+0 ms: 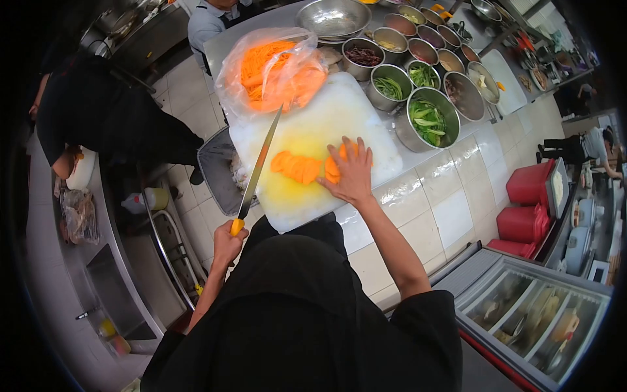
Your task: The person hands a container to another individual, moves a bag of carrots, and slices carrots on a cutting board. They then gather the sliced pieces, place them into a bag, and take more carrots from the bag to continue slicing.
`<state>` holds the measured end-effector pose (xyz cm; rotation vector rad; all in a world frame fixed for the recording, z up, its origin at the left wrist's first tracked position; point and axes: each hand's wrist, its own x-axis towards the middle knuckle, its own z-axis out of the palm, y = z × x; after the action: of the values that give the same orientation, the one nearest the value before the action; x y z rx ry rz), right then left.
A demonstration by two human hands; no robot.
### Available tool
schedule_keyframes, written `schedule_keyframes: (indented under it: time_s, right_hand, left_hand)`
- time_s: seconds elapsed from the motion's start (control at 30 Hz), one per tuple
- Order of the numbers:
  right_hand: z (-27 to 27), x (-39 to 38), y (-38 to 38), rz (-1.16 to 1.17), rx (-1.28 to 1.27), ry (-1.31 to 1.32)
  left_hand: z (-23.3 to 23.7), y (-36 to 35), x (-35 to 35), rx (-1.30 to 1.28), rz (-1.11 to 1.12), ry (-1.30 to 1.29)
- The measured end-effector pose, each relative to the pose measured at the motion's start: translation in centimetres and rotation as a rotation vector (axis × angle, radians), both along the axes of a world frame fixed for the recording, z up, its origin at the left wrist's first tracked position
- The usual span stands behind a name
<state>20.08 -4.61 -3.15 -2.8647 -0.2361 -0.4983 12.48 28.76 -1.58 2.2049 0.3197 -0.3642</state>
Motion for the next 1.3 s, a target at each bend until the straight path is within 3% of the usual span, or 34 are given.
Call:
schedule_keyframes:
  time_s: [0.13,0.57,0.67,0.73,0.77,0.87,0.97,1.13,1.3]
  right_hand:
    - [-2.8,0.2,-0.6,0.000,-0.024,0.040]
    - [-2.5,3.0,-3.9,-0.183,0.115,0.057]
    - [-2.5,3.8,-6.8,-0.159,0.315,0.007]
    - [-1.7,4.1,-8.9,-0.061,0.812,0.014]
    - [-0.9,4.0,-9.3,-0.076,0.550,-0.023]
    - [0.9,4.2,-9.1,-0.006,0.414,0.178]
    - [1.8,4.2,-5.6,0.084,0.495,0.272]
    - [-1.3,4.2,1.6,0.304,0.515,0.192]
    - [-1.2,5.3,6.8,0.454,0.248,0.215]
  left_hand:
    - [-0.3,0.0,0.1,0.008,-0.012,0.013]
    - [-0.1,0.2,-0.6,0.014,0.020,-0.018]
    - [0.1,0.2,-0.9,-0.015,0.051,-0.014]
    - [0.2,0.3,-1.0,-0.021,0.033,-0.017]
    - [0.1,0.3,-1.0,-0.022,0.031,-0.017]
    - [0.0,0.4,-0.8,-0.014,0.009,-0.009]
    - [0.1,0.5,-0.6,0.013,-0.021,0.026]
    - [0.6,0.9,-0.3,0.065,-0.042,0.050]
    - [0.6,1.9,-0.9,0.075,-0.014,0.033]
